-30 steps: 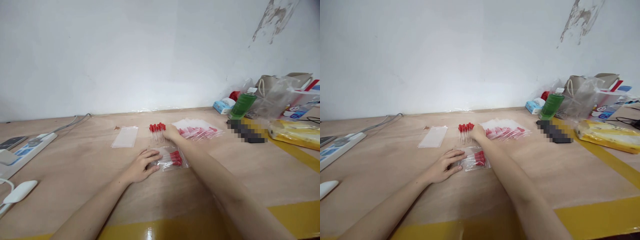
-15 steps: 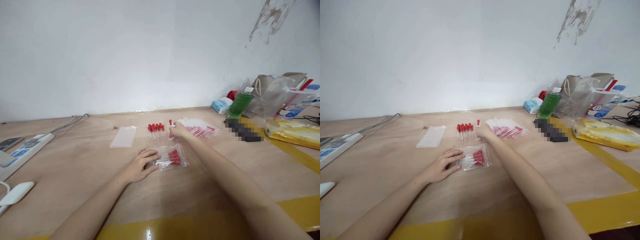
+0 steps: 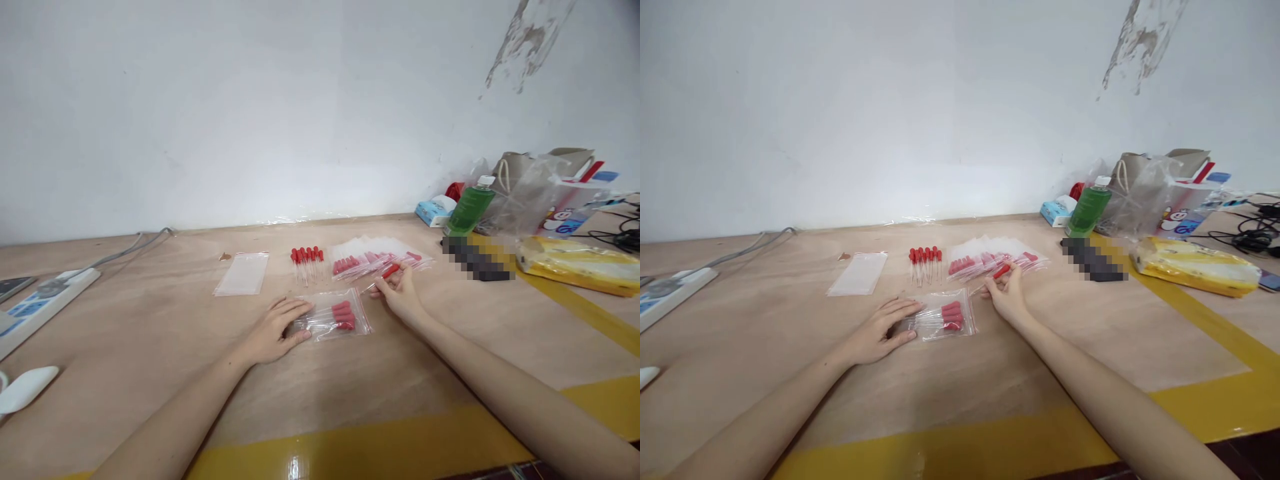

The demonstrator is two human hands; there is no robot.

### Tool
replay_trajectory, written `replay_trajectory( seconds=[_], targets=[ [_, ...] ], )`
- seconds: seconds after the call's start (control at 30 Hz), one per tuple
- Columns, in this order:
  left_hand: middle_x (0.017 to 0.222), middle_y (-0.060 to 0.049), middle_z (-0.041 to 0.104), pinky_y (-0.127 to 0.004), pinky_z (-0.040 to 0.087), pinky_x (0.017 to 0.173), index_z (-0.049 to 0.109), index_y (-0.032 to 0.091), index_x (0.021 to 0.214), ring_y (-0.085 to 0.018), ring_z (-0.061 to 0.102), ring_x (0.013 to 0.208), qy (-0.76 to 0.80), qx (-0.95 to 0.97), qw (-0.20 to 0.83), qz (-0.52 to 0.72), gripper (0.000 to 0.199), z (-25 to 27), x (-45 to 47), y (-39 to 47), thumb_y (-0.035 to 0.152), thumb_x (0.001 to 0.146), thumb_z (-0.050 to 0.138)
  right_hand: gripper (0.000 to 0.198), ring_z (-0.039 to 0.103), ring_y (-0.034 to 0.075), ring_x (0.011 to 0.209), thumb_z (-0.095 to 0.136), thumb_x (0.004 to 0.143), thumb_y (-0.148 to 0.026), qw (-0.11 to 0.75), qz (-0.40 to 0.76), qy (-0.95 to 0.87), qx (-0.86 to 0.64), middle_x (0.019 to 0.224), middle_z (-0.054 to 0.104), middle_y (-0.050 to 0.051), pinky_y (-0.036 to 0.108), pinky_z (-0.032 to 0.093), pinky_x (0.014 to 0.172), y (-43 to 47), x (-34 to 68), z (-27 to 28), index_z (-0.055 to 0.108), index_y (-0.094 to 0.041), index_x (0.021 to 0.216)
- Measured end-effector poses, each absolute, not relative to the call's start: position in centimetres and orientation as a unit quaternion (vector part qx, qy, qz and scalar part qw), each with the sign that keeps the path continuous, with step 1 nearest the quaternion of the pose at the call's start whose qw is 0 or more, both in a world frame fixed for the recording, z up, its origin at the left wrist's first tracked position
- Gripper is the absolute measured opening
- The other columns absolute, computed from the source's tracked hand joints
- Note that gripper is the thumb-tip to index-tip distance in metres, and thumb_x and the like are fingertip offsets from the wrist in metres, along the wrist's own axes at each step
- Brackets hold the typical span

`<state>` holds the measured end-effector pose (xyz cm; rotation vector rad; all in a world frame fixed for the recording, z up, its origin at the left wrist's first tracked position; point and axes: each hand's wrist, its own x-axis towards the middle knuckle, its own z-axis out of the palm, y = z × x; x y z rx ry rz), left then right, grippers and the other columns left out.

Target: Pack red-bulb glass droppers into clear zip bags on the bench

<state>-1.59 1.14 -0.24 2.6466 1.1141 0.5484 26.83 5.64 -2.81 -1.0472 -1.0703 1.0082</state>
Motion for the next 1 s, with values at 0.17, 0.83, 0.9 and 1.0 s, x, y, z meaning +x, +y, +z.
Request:
replay_trajectory(
  seconds=[0.17,0.83,0.9,1.0],
  targets=[
    [0.128,-0.007,0.050,-0.045,0.028,0.105,0.042,0.023,0.129,-0.022,0.042,0.120,0.382,0.899,0.111,0.185,0.047,0.0,-1.5,1.0,0.042,0.086,0.047,0.051,0.062,0.015,0.059,0.061,0.067,-0.049,0.609,0.491,-0.464,-0.415,0.069,0.055,-0.005,0.034,0.053,0.058,5.1,26.0,-3.2,0.028,-0.027,0.099],
    [0.133,-0.005,0.045,-0.046,0.024,0.106,0.036,0.025,0.133,-0.022,0.040,0.122,0.380,0.901,0.109,0.179,0.050,0.0,-1.5,1.1,0.041,0.086,0.047,0.025,0.059,0.020,0.088,0.050,0.081,-0.035,0.340,0.343,-0.803,-0.349,0.094,0.067,0.003,0.036,0.044,0.084,5.2,26.4,-1.4,0.067,-0.022,0.094],
    [0.132,-0.006,0.046,-0.045,0.025,0.105,0.037,0.025,0.132,-0.022,0.041,0.122,0.377,0.901,0.111,0.182,0.049,0.1,-1.5,1.0,0.041,0.086,0.047,0.028,0.060,0.020,0.090,0.049,0.082,-0.037,0.337,0.371,-0.790,-0.353,0.096,0.068,0.003,0.038,0.044,0.084,5.4,26.5,-1.5,0.067,-0.021,0.097],
    [0.130,-0.007,0.048,-0.044,0.028,0.104,0.039,0.024,0.131,-0.022,0.042,0.120,0.377,0.900,0.111,0.188,0.048,0.1,-1.4,1.0,0.041,0.086,0.048,0.030,0.061,0.021,0.089,0.052,0.078,-0.041,0.361,0.409,-0.746,-0.383,0.095,0.069,0.004,0.038,0.045,0.083,5.7,26.3,-1.7,0.068,-0.019,0.092]
  ],
)
